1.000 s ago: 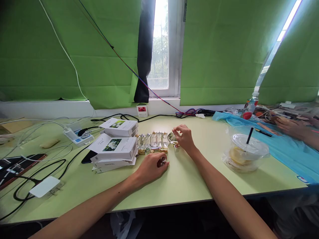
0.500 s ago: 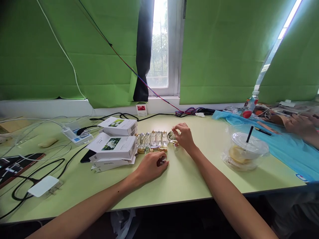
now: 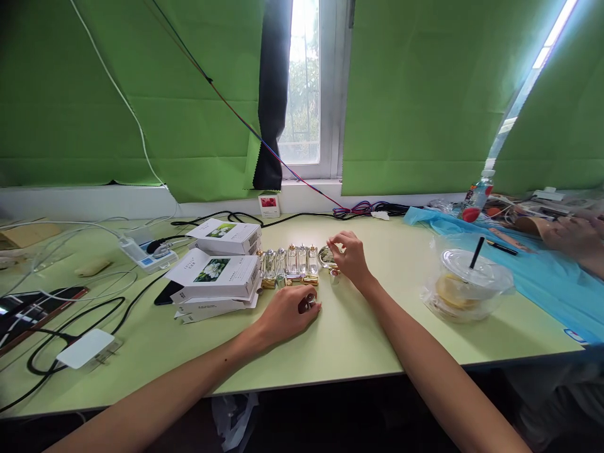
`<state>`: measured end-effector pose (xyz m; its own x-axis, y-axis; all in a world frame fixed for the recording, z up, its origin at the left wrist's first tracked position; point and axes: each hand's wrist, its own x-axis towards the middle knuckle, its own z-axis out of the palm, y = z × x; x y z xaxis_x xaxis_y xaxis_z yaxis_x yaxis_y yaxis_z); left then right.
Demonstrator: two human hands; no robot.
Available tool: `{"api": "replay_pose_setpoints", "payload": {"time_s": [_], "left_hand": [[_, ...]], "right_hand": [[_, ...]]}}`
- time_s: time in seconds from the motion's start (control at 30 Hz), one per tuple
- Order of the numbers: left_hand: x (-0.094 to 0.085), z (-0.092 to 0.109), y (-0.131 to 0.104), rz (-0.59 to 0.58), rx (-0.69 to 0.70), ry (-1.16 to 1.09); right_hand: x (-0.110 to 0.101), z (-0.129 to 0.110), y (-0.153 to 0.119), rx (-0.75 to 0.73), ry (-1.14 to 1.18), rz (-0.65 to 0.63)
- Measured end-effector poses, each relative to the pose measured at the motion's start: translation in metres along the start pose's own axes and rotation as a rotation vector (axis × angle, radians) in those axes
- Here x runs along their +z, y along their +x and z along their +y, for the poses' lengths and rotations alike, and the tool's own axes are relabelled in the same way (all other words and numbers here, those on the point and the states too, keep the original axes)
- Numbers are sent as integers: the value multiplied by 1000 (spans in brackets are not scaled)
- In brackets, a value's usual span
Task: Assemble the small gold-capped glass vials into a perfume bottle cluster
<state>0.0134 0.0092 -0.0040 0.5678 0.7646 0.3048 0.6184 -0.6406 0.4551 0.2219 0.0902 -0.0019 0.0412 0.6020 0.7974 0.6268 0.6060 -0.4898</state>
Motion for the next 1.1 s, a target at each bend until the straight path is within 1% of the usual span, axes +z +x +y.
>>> {"api": "replay_pose_setpoints", "payload": {"time_s": [0.17, 0.33, 0.6, 0.77, 0.93, 1.1], "left_hand": [[1, 0, 0, 7, 18, -4], [1, -1, 1, 1, 19, 2], [1, 0, 0, -3, 16, -3], [1, 0, 0, 2, 17, 10], [0, 0, 0, -8, 14, 23], [-1, 1, 1, -12, 19, 23]], "right_hand": [[-2, 0, 0, -47, -32, -23], [-3, -1, 2, -63, -76, -49], [-1, -1, 3, 37, -1, -10], [-1, 0, 1, -3, -2, -1], [-2, -1, 2, -48, -49, -32], [-3, -3, 4, -40, -76, -45]]}}
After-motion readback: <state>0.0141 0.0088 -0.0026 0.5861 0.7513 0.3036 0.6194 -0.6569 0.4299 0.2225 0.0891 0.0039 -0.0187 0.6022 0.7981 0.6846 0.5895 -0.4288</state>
